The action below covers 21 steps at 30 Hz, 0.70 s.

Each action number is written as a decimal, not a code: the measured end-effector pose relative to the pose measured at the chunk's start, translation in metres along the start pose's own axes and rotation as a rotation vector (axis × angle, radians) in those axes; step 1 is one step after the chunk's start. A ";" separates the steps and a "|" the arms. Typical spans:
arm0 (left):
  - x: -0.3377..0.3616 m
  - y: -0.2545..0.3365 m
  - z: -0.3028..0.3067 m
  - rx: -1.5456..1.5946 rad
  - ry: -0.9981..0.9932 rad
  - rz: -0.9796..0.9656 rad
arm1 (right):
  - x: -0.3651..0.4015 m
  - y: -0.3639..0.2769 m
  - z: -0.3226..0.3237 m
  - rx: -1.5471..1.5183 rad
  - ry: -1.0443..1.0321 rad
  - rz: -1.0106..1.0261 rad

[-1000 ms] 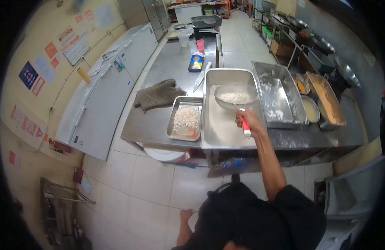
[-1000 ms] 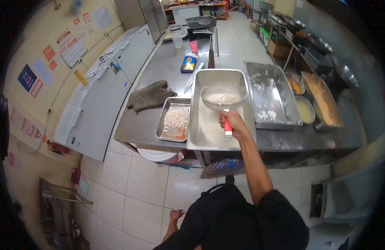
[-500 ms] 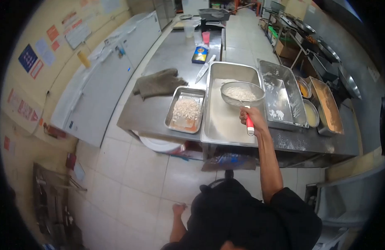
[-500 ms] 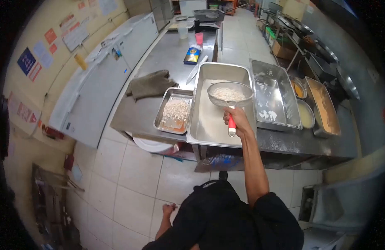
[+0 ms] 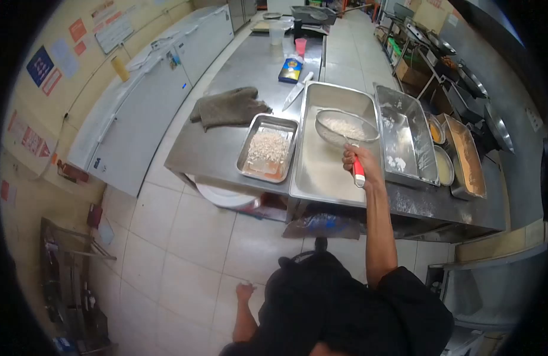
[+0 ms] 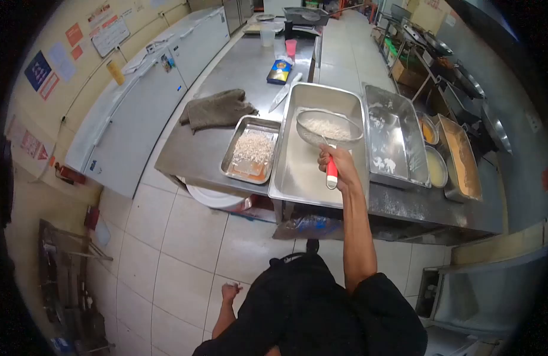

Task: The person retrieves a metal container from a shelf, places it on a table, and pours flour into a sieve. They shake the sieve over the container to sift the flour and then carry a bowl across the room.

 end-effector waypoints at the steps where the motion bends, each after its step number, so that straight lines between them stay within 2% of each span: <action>1: 0.013 -0.016 0.020 0.032 0.029 0.254 | 0.015 0.003 -0.011 -0.101 -0.039 -0.048; 2: 0.024 -0.004 0.019 0.219 -0.004 0.317 | 0.006 0.006 -0.008 -0.009 -0.049 0.007; 3: 0.025 -0.003 0.031 0.068 -0.019 0.165 | -0.001 0.018 0.008 0.034 0.022 0.007; 4: 0.018 -0.028 0.024 -0.067 -0.032 0.006 | -0.010 0.025 0.020 0.084 0.084 0.017; 5: 0.004 -0.024 0.010 -0.182 -0.030 -0.157 | -0.023 0.019 0.022 0.143 0.129 0.040; 6: 0.010 -0.012 0.011 0.038 -0.094 0.006 | -0.007 0.011 0.003 -0.032 0.131 -0.052; 9: 0.033 -0.012 0.025 0.171 -0.027 0.344 | 0.003 0.000 -0.022 -0.143 -0.011 -0.010; 10: 0.034 -0.014 0.025 0.090 -0.042 0.316 | 0.007 0.012 -0.013 -0.176 0.036 -0.026; 12: 0.036 -0.020 0.045 0.025 -0.002 0.020 | 0.000 0.024 -0.002 -0.220 0.108 -0.026; 13: 0.033 -0.009 0.038 -0.018 -0.047 0.095 | -0.017 0.007 -0.010 -0.216 0.108 0.000; 14: 0.030 0.002 0.031 -0.065 -0.094 0.169 | -0.001 -0.007 -0.033 -0.321 0.041 0.013; 15: 0.029 -0.024 0.028 0.070 -0.013 0.287 | -0.001 0.002 -0.028 -0.236 0.088 0.022; 16: 0.038 -0.019 0.034 0.121 0.021 0.329 | -0.013 0.005 -0.029 -0.175 0.126 0.048; 18: 0.036 -0.017 0.049 0.138 0.046 0.345 | -0.029 0.009 -0.027 -0.092 0.273 0.092; 21: 0.018 -0.001 0.035 0.172 0.071 0.337 | -0.014 -0.010 -0.042 -0.332 0.132 0.034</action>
Point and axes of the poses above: each hand's wrist, its own x-axis away from the middle knuckle, its own z-axis out of the back of the hand, y = z × x, the point moved 10 cm from there along -x, towards the middle knuckle, and after that the axes turned 14 degrees about y, right-handed, at the moved point
